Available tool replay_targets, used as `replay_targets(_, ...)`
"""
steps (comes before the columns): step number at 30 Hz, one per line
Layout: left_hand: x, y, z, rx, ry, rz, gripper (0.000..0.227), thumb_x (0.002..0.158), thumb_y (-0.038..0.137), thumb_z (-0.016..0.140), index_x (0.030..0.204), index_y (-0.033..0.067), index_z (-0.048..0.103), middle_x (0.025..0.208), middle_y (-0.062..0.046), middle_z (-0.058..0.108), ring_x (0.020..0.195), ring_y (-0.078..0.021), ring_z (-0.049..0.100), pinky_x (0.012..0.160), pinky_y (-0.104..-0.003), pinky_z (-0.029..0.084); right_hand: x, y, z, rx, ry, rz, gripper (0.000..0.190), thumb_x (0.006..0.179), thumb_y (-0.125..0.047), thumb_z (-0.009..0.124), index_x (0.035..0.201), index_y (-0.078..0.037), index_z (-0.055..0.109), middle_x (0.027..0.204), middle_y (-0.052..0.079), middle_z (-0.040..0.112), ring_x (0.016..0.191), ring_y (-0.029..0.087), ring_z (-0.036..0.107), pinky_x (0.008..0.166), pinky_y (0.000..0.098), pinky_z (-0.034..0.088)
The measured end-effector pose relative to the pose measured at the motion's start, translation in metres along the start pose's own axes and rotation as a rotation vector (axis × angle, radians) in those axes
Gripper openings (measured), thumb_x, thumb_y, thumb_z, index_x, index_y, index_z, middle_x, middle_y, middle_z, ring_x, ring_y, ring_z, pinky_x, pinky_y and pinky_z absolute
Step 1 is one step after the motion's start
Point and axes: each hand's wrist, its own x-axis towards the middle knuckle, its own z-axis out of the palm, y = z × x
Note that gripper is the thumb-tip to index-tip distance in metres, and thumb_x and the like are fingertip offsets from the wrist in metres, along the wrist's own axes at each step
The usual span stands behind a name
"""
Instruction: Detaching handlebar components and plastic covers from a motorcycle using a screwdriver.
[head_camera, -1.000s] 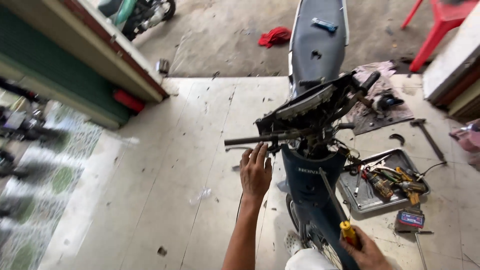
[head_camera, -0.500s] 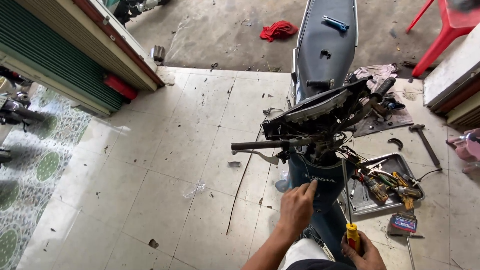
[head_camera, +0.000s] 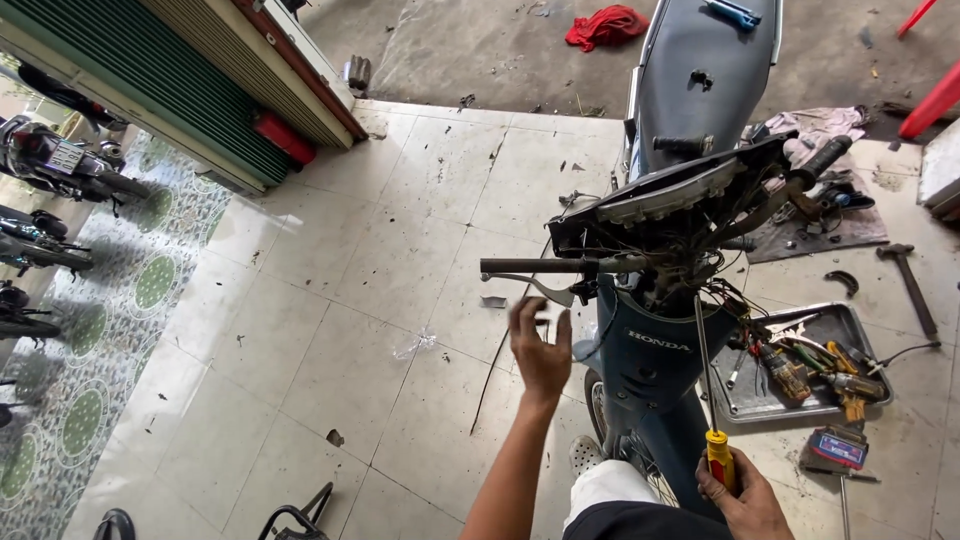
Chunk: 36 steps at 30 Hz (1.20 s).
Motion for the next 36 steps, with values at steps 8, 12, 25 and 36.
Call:
replay_targets(8, 0.046, 0.02, -0.041, 0.722, -0.104, 0.407, 0.038, 0.088, 0.055, 0.075, 0.097, 0.0176, 0.074, 0.111, -0.005, 0.069, 0.108, -0.0328, 0.055, 0.086, -0.047, 0.044, 0.003, 0.017, 0.001, -0.095, -0.059, -0.084, 0.051, 0.092, -0.014, 0.072, 0.14, -0.001, 0.06, 0.124, 0.021, 0.07, 0.111, 0.035, 0.067, 0.103, 0.0443, 0.054)
replay_targets(12, 0.043, 0.018, -0.05, 0.739, -0.241, 0.401, 0.033, 0.087, 0.043, 0.08, 0.093, 0.0117, 0.072, 0.093, -0.009, 0.065, 0.093, -0.0323, 0.057, 0.085, -0.047, 0.044, -0.016, 0.007, 0.018, -0.11, -0.021, -0.049, 0.055, 0.091, -0.014, 0.071, 0.143, -0.002, 0.058, 0.129, 0.021, 0.068, 0.119, 0.034, 0.063, 0.108, 0.0432, 0.048)
replay_targets(25, 0.066, 0.005, -0.09, 0.079, -0.225, -0.023, 0.018, 0.092, 0.019, 0.077, 0.107, 0.0091, 0.077, 0.098, -0.005, 0.078, 0.084, -0.0166, 0.073, 0.072, -0.029, 0.059, -0.008, 0.054, 0.032, -0.227, 0.028, 0.144, 0.08, 0.088, -0.033, 0.07, 0.158, -0.012, 0.037, 0.154, 0.014, 0.052, 0.14, 0.032, 0.052, 0.116, 0.0451, 0.046)
replay_targets(36, -0.04, -0.02, -0.174, -0.025, 0.033, -0.547, 0.026, 0.09, 0.022, 0.077, 0.107, 0.002, 0.078, 0.097, -0.011, 0.08, 0.086, -0.0188, 0.075, 0.077, -0.027, 0.065, 0.036, 0.085, -0.023, -0.765, -0.256, -0.262, 0.059, 0.084, -0.032, 0.084, 0.139, -0.027, 0.064, 0.13, 0.002, 0.075, 0.118, 0.02, 0.072, 0.106, 0.0315, 0.052)
